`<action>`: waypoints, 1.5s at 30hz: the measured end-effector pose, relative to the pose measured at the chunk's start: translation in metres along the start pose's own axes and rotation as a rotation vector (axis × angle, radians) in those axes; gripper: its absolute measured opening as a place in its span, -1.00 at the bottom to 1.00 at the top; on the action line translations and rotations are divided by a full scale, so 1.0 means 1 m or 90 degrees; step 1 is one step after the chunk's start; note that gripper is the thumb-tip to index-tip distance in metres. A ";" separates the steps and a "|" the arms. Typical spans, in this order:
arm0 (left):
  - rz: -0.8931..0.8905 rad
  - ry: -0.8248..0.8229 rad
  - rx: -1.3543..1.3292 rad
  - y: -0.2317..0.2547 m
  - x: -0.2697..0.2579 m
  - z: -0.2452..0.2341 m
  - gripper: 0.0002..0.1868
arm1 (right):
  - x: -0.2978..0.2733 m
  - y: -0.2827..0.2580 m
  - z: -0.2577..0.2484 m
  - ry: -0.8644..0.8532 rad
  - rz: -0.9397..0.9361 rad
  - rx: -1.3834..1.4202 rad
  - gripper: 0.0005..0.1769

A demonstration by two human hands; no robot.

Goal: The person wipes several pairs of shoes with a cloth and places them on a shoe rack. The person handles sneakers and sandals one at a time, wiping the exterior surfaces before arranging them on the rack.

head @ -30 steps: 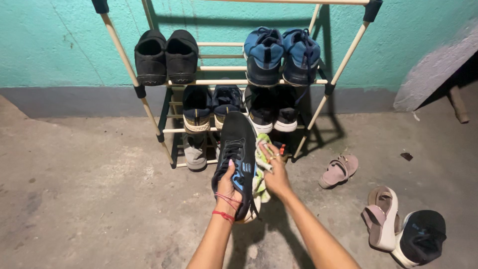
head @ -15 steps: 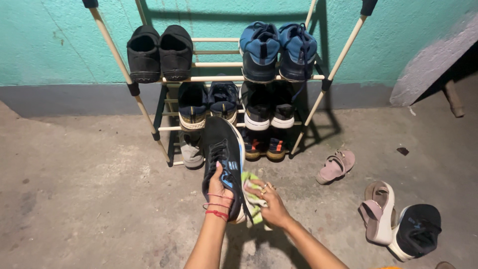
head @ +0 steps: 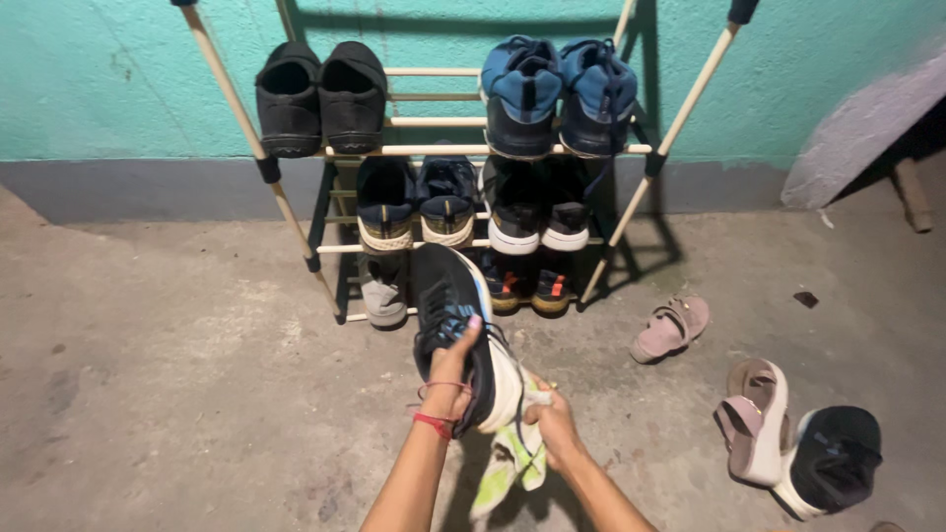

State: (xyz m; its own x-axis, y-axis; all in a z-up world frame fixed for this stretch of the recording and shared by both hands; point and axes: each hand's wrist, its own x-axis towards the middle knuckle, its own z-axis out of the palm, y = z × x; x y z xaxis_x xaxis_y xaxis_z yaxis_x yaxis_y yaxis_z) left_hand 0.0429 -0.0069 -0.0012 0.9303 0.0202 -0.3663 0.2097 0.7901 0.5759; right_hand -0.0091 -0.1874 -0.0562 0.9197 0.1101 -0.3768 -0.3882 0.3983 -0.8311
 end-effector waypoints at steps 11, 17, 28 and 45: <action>0.099 -0.001 0.073 -0.016 0.008 0.008 -0.74 | 0.063 -0.088 0.021 -0.039 -0.410 -0.491 -0.15; 0.106 0.012 -0.094 -0.012 0.026 0.007 -0.61 | 0.021 -0.081 0.057 -0.044 -0.500 -0.751 -0.10; 0.111 0.071 -0.189 -0.006 0.043 -0.044 -0.69 | 0.010 -0.091 -0.006 -0.074 -0.366 -0.828 -0.54; -0.005 -0.004 -0.305 -0.076 0.076 -0.070 -0.69 | 0.030 0.039 -0.056 -0.035 0.095 0.033 -0.12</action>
State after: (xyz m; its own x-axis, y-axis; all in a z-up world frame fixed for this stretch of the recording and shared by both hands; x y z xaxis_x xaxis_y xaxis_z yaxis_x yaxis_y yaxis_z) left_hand 0.0765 -0.0222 -0.1236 0.9310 0.0105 -0.3648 0.0558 0.9837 0.1708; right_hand 0.0002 -0.2200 -0.1227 0.8547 0.2211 -0.4697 -0.5182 0.4195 -0.7453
